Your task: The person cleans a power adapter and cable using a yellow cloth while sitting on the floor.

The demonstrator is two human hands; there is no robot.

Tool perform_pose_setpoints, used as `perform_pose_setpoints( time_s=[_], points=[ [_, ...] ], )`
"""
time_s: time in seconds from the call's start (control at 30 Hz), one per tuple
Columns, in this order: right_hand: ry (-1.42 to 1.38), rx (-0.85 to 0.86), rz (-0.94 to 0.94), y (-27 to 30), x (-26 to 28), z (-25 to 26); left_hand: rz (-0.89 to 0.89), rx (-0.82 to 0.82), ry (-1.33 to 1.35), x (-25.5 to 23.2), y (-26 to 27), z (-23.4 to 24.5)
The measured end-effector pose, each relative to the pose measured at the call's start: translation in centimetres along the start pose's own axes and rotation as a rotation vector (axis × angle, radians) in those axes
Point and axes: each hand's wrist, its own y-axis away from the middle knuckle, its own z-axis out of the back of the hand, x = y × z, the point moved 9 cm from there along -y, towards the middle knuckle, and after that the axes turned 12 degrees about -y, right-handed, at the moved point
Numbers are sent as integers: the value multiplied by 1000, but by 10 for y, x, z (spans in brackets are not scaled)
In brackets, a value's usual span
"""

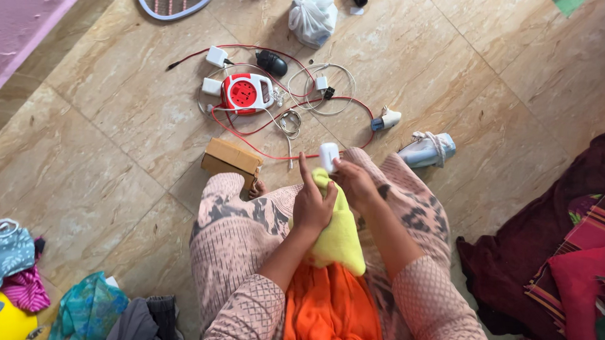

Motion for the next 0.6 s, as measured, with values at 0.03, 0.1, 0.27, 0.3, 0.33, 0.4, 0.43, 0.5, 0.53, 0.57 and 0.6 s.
perform_pose_setpoints(
  time_s=[0.03,0.1,0.27,0.3,0.33,0.4,0.43,0.5,0.53,0.57,0.6],
  points=[
    [-7,-10,-2,-22,5,21,4,12,-3,4,-13,-6],
    [-52,-126,18,-65,13,77,-18,54,-90,12,-39,-20],
    [-235,-411,171,-121,26,192,-88,65,-190,32,-80,-51],
    [-241,-472,215,-125,27,213,-80,77,-207,38,-86,-57],
    [-250,-490,204,-132,26,230,-70,96,-213,43,-94,-65],
    [-285,-705,204,-132,17,277,-48,136,-184,52,-106,-80],
    [-289,-728,189,-135,12,293,-32,158,-187,57,-112,-88],
    [-307,-913,228,-135,13,332,-53,138,-167,61,-127,-99],
    [-305,-930,216,-142,11,343,-38,152,-168,65,-134,-107],
    [-330,-933,229,-148,11,355,-53,147,-174,67,-141,-112],
    [-355,-937,243,-152,12,367,-67,142,-179,69,-146,-118]
  ],
)
